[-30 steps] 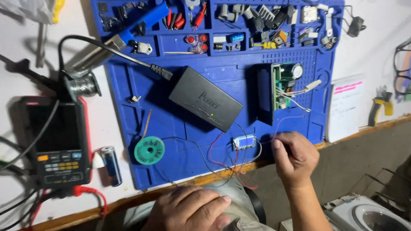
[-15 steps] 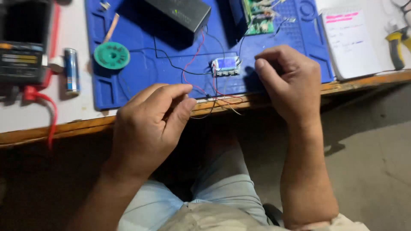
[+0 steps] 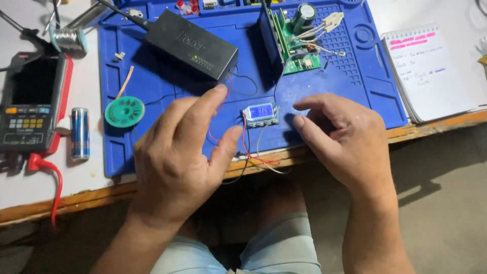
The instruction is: Connecting a power supply adapter to a power strip and then attaching wire connectors to an electronic circuit board on a repair bench.
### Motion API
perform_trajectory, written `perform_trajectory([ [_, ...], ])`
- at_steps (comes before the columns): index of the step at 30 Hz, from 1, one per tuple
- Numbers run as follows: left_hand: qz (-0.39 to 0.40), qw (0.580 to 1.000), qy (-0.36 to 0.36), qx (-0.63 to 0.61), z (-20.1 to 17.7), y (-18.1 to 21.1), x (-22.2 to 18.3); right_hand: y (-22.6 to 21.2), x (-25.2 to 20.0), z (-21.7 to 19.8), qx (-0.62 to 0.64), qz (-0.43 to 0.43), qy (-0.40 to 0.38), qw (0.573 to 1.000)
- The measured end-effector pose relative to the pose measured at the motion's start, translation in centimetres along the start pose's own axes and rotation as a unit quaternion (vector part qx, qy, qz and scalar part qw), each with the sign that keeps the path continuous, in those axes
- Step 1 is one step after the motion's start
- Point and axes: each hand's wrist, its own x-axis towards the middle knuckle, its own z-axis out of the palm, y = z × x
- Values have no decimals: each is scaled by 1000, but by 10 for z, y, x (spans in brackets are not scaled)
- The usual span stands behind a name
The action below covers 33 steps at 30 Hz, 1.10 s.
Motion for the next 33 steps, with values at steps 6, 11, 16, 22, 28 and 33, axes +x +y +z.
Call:
perform_trajectory([
  [6,-67,994,-41,-76,-2,-1,6,-6,4,0,4,14,-3,1000],
  [11,-47,995,-83,-14,8,-3,0,-6,4,-1,-5,0,-7,1000],
  [16,-76,992,-97,-23,15,-7,0,-2,2,-1,-20,-21,-13,1000],
  [22,-200,958,-204,-26,26,-10,15,-3,2,-1,-23,-32,-11,999],
  [28,-147,974,-169,28,31,-7,11,1,6,3,-46,-80,-3,996],
  [33,-145,974,-172,40,27,0,10,-1,7,5,-58,-96,-1,994],
])
